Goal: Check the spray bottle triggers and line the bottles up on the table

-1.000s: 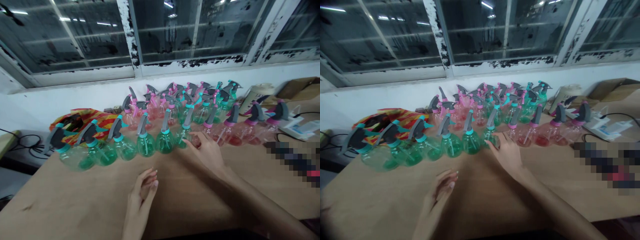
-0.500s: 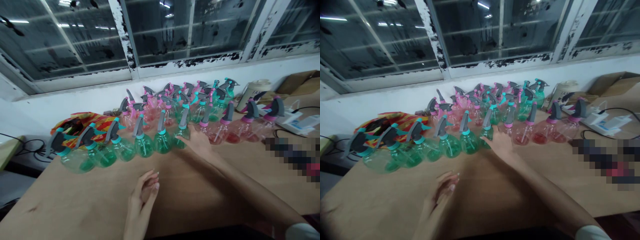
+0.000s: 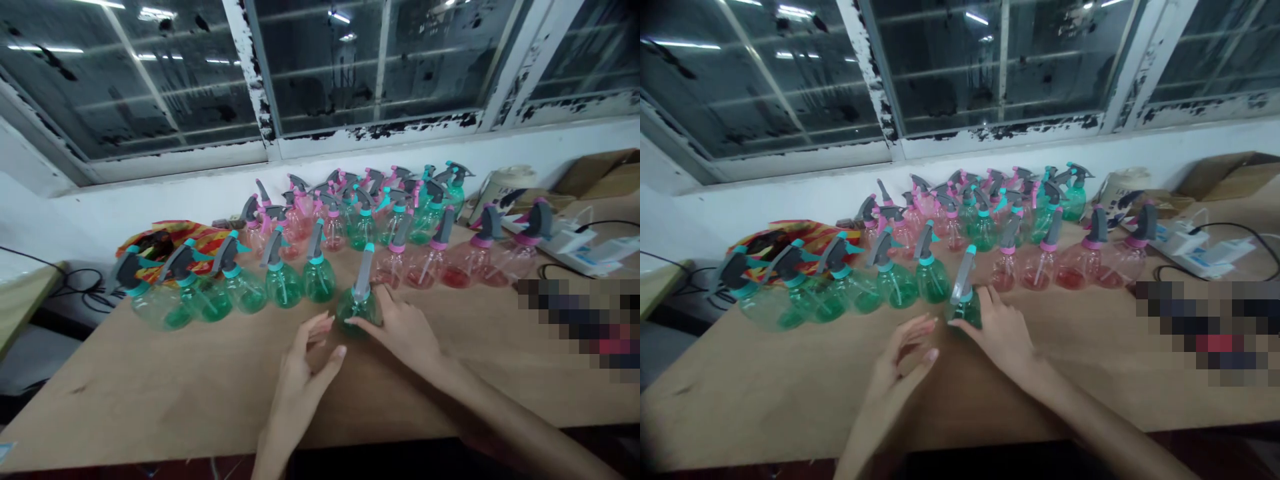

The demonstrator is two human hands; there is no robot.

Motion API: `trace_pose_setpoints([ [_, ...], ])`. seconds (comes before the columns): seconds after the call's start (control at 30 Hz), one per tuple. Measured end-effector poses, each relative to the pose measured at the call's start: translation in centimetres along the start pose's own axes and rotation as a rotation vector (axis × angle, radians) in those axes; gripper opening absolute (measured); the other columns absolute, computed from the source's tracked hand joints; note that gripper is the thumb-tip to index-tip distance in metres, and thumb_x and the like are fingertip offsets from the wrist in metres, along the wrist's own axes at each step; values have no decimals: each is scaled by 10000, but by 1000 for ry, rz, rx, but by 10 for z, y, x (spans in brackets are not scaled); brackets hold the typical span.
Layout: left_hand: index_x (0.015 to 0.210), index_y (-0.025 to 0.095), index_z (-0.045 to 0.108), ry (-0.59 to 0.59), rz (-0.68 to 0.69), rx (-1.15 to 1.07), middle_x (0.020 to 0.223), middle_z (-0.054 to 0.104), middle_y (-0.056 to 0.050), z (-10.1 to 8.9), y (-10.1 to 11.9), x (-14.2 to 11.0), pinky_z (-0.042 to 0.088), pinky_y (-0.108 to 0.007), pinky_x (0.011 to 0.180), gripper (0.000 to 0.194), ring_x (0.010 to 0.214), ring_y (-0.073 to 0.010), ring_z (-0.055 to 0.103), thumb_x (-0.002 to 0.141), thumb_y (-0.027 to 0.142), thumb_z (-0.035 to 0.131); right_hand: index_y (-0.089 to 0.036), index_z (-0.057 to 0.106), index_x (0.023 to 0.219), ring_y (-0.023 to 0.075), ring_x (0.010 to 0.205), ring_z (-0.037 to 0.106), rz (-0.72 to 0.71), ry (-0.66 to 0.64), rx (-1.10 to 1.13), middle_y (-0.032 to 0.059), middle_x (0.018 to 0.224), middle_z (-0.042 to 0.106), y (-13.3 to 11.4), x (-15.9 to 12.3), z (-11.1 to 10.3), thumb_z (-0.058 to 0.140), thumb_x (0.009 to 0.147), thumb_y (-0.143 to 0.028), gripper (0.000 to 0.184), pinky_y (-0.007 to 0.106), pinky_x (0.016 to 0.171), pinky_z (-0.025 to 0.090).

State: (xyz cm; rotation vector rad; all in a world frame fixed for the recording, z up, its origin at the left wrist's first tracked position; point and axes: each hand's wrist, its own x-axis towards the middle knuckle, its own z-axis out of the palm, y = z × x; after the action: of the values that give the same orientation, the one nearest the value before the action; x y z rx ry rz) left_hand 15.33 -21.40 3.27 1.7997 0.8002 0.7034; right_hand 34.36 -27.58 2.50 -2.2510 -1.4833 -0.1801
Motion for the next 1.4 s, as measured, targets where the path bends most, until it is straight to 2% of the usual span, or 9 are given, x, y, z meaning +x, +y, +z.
trace_pose_setpoints([
  [0.07,1321,284,446,-3,84,5,1357,553,-73,10,4,8,415,-444,1061,528,1242,-243,530,838,352,648,-175,543,1018,286,679,681,-61,3,53,94,892,667,-6,-18,-3,502,840,-625,486,377,498,506],
  [0.23,1394,273,361,-40,189,19,1436,474,-106,25,17,16,411,-482,1061,736,1294,-292,482,761,331,730,-175,536,1062,303,958,619,-248,66,191,124,1021,648,-18,-52,-7,550,861,-511,392,424,708,560],
  [0.43,1195,239,574,-66,254,73,1229,637,-75,26,41,12,442,-442,1018,397,1172,-271,582,810,289,657,-115,545,1099,340,966,603,-321,96,249,171,1027,656,-27,-72,4,633,797,-528,519,526,827,526],
  [0.53,1176,250,590,3,265,90,1191,651,-70,28,39,10,444,-441,1012,335,1150,-265,595,842,229,575,-102,498,1205,330,1038,592,-323,21,316,182,1116,639,-25,-74,4,632,793,-545,620,521,885,510],
  [0.7,1180,286,606,70,299,102,1150,660,-47,30,30,11,470,-407,980,362,1118,-251,609,844,180,524,-167,303,1434,323,1344,386,-402,-134,366,183,1453,424,10,-75,9,657,669,-693,994,524,1052,399],
  [0.77,1170,302,618,70,297,112,1133,670,-39,28,29,12,473,-406,973,367,1097,-250,620,841,171,522,-166,252,1471,341,1392,307,-406,-122,295,196,1490,372,34,-78,17,639,638,-740,1084,578,1086,329],
  [0.97,1147,259,641,18,319,152,1073,676,-71,28,34,10,500,-398,893,367,1008,-256,644,818,152,516,-192,112,1521,301,1411,282,-306,-19,88,176,1514,345,87,-88,43,520,848,-603,888,571,1095,317],
  [1.17,1041,227,642,-11,361,159,988,687,-69,29,34,12,506,-373,855,240,954,-235,662,841,174,521,-169,174,1514,294,1420,262,-237,59,18,169,1521,333,88,-93,58,475,891,-565,797,544,1118,285],
  [1.4,850,210,607,-4,298,182,783,661,-34,27,38,11,519,-305,667,96,718,-190,665,869,223,514,-142,298,1473,300,1410,287,-202,72,18,167,1506,363,86,-92,64,480,877,-591,768,536,1124,276],
])
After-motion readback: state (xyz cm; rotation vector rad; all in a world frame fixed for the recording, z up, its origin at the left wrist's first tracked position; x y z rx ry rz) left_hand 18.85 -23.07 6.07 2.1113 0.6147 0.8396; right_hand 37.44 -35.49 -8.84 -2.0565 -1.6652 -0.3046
